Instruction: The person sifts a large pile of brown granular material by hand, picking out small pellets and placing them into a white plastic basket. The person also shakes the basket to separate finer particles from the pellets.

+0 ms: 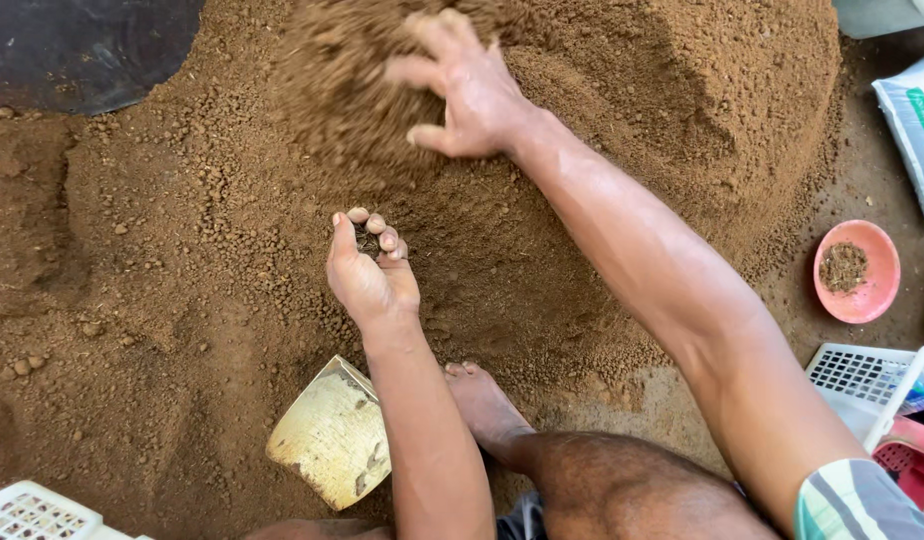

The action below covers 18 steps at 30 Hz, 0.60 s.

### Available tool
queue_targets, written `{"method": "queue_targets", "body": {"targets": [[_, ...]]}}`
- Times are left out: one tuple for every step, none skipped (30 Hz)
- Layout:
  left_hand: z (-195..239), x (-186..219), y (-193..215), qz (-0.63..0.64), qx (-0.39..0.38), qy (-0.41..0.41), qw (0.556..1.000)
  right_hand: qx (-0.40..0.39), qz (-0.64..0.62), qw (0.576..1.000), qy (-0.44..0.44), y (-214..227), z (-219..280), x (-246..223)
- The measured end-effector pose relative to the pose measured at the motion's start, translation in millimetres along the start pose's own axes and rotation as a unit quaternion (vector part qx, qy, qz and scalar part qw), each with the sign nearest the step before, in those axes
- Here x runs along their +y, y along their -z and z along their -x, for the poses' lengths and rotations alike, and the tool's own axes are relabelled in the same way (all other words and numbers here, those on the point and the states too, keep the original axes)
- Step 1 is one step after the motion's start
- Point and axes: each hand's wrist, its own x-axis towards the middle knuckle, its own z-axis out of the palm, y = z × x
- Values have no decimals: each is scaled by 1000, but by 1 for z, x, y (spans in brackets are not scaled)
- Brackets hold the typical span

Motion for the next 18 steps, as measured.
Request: {"method": "queue_targets", "body": {"targets": [[-1,1,0,0,-2,-2,1000,-40,-4,998,53,3,5,-1],[-2,2,1,4,-4,-3,1000,-47,-7,996,80,6,12,3],[-1,4,4,7,-5,-3,1000,-55,-12,993,107,9,23,9],[0,6,7,10,-5,-4,1000,-64,-17,989,133,13,35,17],[1,8,9,11,-2,-4,1000,-48,3,992,121,19,49,27],[2,9,10,13,2,-4,1000,-32,23,993,108,26,64,39],[3,10,11,15,3,-5,1000,-18,52,996,64,32,80,49],[5,9,11,5,8,-11,1000,-4,81,997,20,37,94,58],[8,8,11,-5,14,-16,1000,34,135,990,-20,41,114,66],[10,5,10,-16,19,-21,999,71,189,978,-59,39,136,70],[12,2,10,-35,24,-21,999,124,179,975,-47,33,157,69],[14,-1,10,-55,29,-22,998,178,169,969,-33,27,182,66],[15,-5,10,-74,35,-23,996,230,156,960,-18,21,203,61],[15,-9,10,-69,24,-14,997,262,145,954,-22,11,217,56],[17,-14,12,-64,14,-3,998,293,133,946,-28,-2,229,47],[19,-19,14,-60,3,8,998,300,109,947,-26,-15,241,36],[20,-22,15,-68,6,10,998,308,84,947,-24,-27,250,26],[21,-26,16,-77,9,13,997,285,74,955,-35,-36,257,15]]}}
